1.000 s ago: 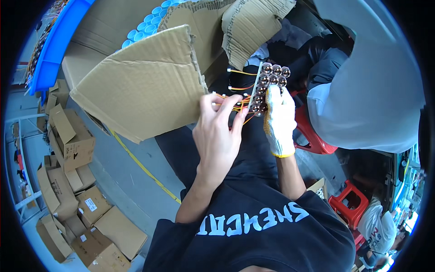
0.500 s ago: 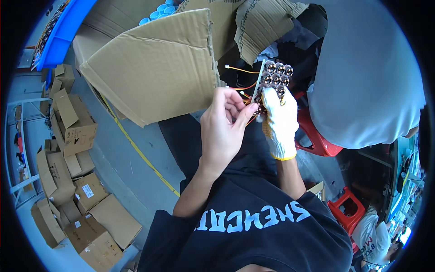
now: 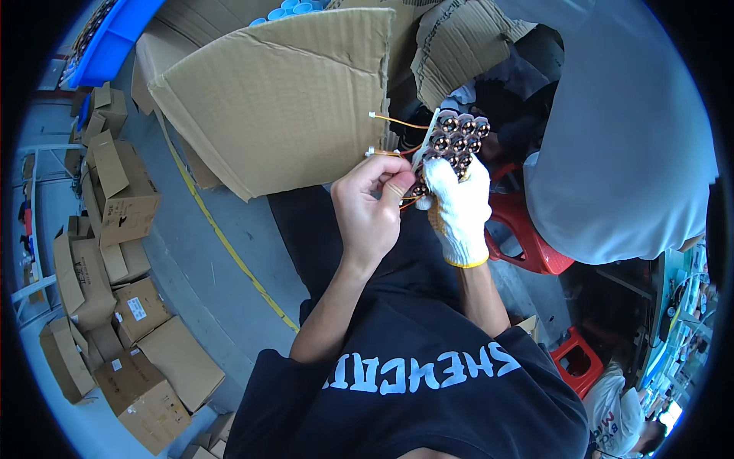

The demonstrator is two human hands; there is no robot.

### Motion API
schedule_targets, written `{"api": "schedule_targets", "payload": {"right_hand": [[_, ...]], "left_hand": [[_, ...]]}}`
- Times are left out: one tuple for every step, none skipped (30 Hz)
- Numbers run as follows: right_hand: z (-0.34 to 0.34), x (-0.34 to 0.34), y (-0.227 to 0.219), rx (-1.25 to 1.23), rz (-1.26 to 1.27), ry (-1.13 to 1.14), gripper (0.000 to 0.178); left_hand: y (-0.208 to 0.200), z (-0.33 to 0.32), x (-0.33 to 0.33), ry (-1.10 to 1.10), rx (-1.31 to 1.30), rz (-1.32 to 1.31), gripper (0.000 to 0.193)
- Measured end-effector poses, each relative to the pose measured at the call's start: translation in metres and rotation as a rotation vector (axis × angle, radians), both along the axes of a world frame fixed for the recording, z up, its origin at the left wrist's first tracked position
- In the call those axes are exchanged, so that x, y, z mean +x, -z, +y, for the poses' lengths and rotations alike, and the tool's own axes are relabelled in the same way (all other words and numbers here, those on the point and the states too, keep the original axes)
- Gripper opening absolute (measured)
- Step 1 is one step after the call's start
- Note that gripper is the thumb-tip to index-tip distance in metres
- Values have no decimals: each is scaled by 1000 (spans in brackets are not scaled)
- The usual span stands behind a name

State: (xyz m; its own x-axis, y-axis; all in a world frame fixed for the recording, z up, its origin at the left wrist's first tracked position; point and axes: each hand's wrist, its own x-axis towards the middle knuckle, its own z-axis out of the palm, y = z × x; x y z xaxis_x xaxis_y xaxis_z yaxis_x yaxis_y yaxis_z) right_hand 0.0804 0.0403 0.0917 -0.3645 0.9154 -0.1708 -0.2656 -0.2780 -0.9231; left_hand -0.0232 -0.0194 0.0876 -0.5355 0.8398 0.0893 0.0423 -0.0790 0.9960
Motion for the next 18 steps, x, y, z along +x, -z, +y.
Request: {"api": "schedule_targets", "payload": {"right_hand": [[0, -1, 2, 0, -2, -3, 20], [0, -1, 5, -35, 55, -12, 20], [-1, -2, 8, -70, 112, -20, 20], [-1, -3, 11, -106, 170, -29, 20], [0, -3, 13, -106, 168, -30, 20], [1, -4, 15, -119, 174, -29, 21], [2, -4, 16, -131, 180, -27, 21], [3, -4, 17, -143, 187, -25, 21], [3, -5, 18, -143, 185, -26, 21], [5, -5, 18, -112, 148, -20, 19], [6, -6, 17, -81, 110, -14, 18], [7, -7, 16, -49, 73, -8, 16], [7, -6, 15, -48, 72, -9, 16], [8, -4, 11, -37, 31, -32, 15], [7, -2, 6, -26, -9, -57, 15], [6, -1, 3, -15, -49, -81, 14], [5, -2, 5, -14, -49, -83, 14], [4, -3, 10, -33, 23, -65, 16]], "left_hand": [[0, -1, -1, 1, -10, -1, 4], [-1, -2, -2, 2, -20, -3, 4], [-1, -3, -3, 3, -30, -4, 3], [-1, -3, -3, 0, -30, -5, 3], [-1, -2, -5, 23, -36, -36, 4], [-1, -1, -6, 46, -43, -67, 4], [-1, 0, -8, 70, -49, -97, 4], [-1, 0, -10, 69, -48, -99, 4], [-2, 0, -12, 99, -63, -79, 4], [-3, 0, -15, 128, -78, -58, 5], [-5, 1, -16, 158, -93, -37, 6], [-7, 2, -15, 157, -92, -38, 6], [-9, 4, -13, 111, -52, 8, 6], [-11, 7, -10, 65, -12, 53, 6], [-12, 8, -8, 19, 28, 100, 7], [-12, 8, -7, 17, 28, 100, 7], [-11, 9, -6, 13, 16, 76, 7], [-10, 9, -5, 8, 4, 51, 7]]}}
